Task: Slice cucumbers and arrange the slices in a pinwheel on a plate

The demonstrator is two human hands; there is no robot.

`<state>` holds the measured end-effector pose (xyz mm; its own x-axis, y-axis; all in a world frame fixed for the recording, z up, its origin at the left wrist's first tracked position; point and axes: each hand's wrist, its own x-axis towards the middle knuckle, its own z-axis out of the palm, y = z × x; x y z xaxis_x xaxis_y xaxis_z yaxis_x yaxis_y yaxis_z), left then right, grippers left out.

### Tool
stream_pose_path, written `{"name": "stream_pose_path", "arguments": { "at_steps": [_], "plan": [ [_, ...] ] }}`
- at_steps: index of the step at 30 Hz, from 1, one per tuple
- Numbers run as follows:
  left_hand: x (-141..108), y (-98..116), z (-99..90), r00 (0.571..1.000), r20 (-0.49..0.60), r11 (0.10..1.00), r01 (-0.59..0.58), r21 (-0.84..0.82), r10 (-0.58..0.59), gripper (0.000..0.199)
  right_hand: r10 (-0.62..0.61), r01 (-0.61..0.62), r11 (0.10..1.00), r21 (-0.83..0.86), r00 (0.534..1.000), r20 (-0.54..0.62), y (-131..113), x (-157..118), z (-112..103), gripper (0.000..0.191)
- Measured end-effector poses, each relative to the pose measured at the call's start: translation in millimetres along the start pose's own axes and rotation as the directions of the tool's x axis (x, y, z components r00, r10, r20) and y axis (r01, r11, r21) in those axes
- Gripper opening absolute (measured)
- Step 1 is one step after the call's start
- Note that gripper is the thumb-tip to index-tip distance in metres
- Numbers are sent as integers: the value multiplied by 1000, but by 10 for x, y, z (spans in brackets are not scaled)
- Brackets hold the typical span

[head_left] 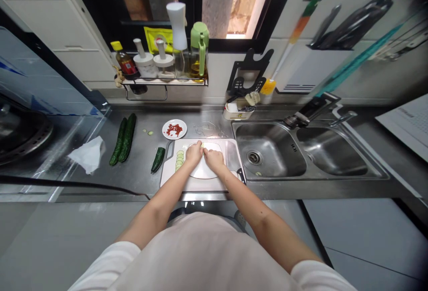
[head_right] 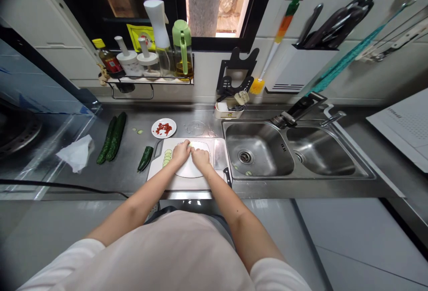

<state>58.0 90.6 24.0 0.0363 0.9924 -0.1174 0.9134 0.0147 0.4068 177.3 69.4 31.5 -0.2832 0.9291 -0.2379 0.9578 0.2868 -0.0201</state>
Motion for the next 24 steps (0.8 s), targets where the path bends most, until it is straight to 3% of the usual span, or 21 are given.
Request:
{"name": "stream_pose_path", "arguments": {
  "at_steps": [24],
  "plan": [
    [-13,47,-28,1000,12,999,-12,53,11,25,-9,8,999,45,1000,15,48,0,-69,36]
  ]
}}
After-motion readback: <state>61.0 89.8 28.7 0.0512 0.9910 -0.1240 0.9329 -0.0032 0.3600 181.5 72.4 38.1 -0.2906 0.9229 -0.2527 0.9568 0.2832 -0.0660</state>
